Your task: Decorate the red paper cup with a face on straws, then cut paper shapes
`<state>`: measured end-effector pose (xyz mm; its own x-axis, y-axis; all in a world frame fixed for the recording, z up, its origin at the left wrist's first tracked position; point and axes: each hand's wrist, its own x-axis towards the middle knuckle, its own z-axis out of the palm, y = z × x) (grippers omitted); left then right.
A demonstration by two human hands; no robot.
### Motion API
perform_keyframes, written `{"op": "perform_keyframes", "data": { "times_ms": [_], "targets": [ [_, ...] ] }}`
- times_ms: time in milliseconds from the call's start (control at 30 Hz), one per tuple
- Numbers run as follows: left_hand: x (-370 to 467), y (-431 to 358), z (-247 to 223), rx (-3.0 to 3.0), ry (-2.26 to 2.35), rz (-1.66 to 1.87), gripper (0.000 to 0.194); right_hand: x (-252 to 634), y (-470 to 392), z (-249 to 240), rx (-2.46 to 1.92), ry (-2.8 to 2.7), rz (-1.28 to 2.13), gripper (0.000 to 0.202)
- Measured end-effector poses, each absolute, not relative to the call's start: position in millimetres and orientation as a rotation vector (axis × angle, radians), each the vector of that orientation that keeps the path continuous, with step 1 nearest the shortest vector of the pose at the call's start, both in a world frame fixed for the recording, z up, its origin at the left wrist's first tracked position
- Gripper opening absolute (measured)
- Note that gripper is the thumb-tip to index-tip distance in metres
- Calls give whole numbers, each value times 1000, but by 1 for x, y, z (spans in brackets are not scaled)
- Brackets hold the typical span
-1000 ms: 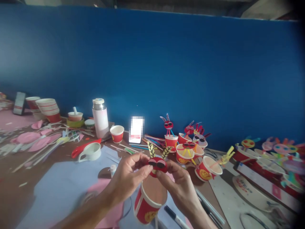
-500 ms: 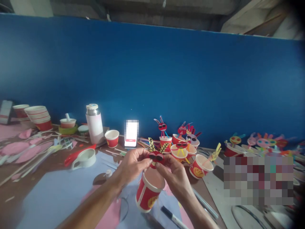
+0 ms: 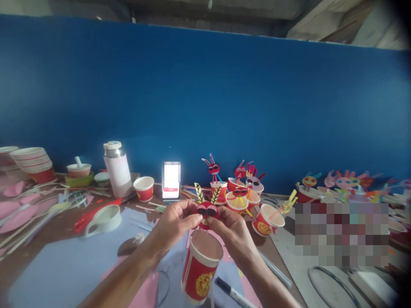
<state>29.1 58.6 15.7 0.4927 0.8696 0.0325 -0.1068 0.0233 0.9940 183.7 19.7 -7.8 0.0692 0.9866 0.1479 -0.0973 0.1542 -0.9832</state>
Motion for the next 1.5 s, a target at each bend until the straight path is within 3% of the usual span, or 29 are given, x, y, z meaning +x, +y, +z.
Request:
{"op": "perform_keyframes", "data": {
  "times_ms": [867, 1500],
  "targets": [
    [33, 59, 2, 1373, 764, 981, 10, 176, 20, -10, -1002, -1089, 1179, 27],
    [29, 60, 4, 1341, 726, 833, 18, 176, 19, -15, -949, -1128, 1224, 23]
  ]
}}
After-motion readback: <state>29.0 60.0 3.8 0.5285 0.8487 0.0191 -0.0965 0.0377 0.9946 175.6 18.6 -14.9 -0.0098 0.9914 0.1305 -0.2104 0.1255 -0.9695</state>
